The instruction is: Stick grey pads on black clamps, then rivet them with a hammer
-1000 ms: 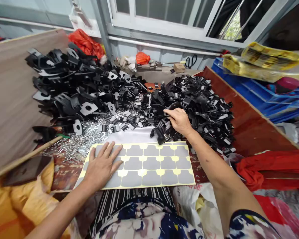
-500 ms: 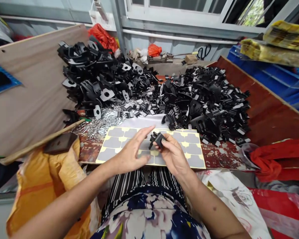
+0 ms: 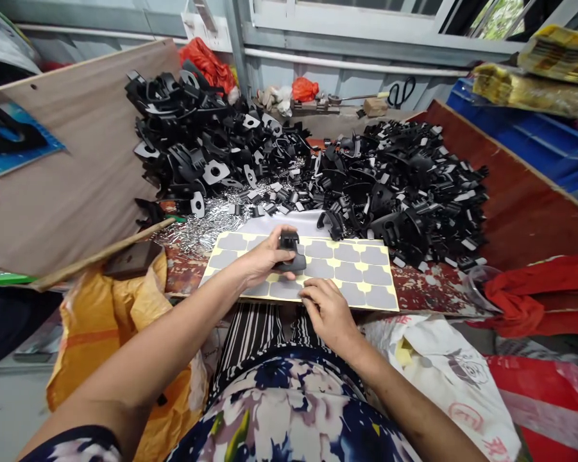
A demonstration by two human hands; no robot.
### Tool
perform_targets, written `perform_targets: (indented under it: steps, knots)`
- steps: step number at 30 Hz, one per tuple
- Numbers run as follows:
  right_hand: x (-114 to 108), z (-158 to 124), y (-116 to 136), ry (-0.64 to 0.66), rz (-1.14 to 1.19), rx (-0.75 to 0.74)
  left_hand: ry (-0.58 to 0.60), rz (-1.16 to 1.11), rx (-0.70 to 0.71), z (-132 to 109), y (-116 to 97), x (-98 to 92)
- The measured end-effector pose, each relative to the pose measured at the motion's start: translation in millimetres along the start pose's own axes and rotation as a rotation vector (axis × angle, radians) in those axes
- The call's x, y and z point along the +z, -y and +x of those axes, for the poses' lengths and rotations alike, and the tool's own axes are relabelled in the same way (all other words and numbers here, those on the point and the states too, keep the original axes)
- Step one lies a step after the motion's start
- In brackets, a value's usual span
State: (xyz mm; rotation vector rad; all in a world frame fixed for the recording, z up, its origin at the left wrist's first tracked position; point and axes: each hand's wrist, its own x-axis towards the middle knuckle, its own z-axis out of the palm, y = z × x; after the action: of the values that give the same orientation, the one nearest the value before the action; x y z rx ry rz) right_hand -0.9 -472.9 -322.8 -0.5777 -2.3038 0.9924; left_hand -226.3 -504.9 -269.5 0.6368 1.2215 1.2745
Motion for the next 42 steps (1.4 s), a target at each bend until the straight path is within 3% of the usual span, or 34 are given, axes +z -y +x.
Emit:
perform_targets:
  steps: [6, 11, 12, 13, 16, 18, 22, 27, 42]
  knots:
    - [-1, 8, 1, 0.086, 0.103, 0.125, 0.069, 0.043, -0.069, 34, 22, 3.6]
    - [-29, 5, 38, 0.488, 0.545, 0.193, 0.048, -0.022, -0.047, 38, 28, -2.2]
    - [-34, 6, 42, 0.483, 0.571, 0.185, 0.029, -0.050, -0.042, 35, 28, -1.6]
    - [-37, 7, 44, 0.391, 0.544, 0.186, 0.015, -0.090, -0.034, 30, 27, -0.4]
    - [-41, 20, 29, -0.119, 0.361, 0.234, 0.036, -0.259, -0.016, 9, 28, 5.3]
    - [-39, 30, 13, -0.289, 0.365, 0.241, 0.079, -0.383, -0.027, -6, 31, 10.5]
    - [-26, 41, -2, -0.351, 0.465, 0.248, 0.062, -0.595, -0.016, -25, 39, 23.8]
    - [-6, 44, 1, -0.425, 0.566, 0.257, 0.009, -0.691, 0.026, -26, 42, 37.4]
    - [2, 46, -3, -0.425, 0.559, 0.238, 0.018, -0.704, 0.037, -26, 47, 37.3]
